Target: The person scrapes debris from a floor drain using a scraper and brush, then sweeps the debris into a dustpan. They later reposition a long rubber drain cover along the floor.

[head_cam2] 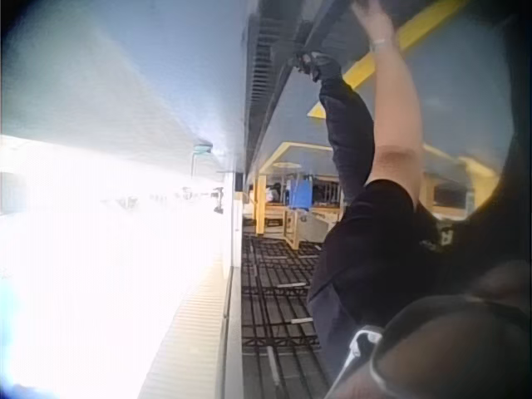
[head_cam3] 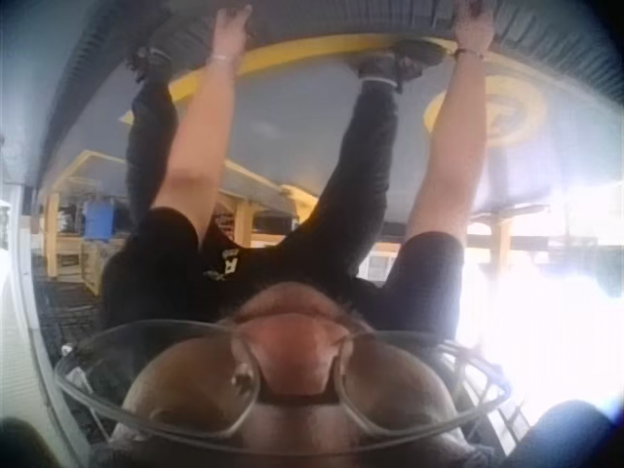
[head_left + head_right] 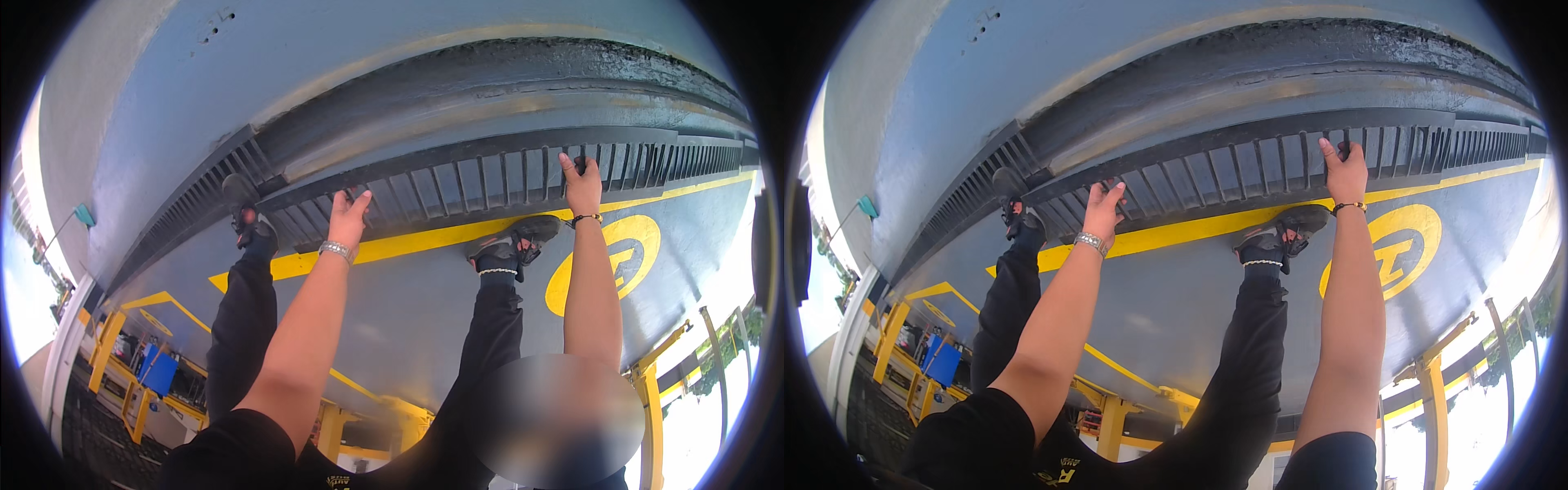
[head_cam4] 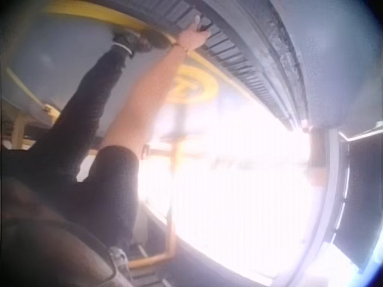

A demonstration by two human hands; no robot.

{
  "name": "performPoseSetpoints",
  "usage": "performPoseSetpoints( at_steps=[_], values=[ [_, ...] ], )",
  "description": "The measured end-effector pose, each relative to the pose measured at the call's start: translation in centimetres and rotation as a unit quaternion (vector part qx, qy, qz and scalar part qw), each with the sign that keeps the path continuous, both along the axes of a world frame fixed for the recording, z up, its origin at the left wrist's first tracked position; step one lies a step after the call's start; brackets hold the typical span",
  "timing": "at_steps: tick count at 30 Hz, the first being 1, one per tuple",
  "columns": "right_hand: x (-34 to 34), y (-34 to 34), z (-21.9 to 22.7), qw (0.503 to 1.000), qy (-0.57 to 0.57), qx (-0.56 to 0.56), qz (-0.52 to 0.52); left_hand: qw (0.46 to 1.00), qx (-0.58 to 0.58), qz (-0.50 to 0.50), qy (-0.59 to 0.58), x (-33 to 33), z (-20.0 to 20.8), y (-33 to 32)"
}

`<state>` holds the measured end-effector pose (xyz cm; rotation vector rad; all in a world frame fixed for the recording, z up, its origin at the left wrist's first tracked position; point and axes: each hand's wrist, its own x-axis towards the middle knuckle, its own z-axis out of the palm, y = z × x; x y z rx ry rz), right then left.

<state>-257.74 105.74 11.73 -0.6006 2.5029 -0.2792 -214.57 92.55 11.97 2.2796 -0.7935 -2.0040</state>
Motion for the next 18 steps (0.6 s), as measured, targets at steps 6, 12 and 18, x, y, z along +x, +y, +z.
performPoseSetpoints(
  at_steps=[6, 12, 18],
  values=[
    [-7.2, -7.8, 1.7, 0.998, 0.055, 0.009, 0.020, 0.996, -0.072, -0.035, 0.044, -6.1, 0.6, -9.0],
    [-11.6, -14.9, -0.3, 0.991, 0.094, 0.044, 0.081, 0.991, -0.112, -0.051, 0.042, -8.4, -3.1, -14.6],
    [-12.7, -17.3, -3.9, 0.979, 0.138, 0.050, 0.141, 0.994, -0.106, -0.014, 0.027, -8.0, -4.9, -15.1]
  ],
)
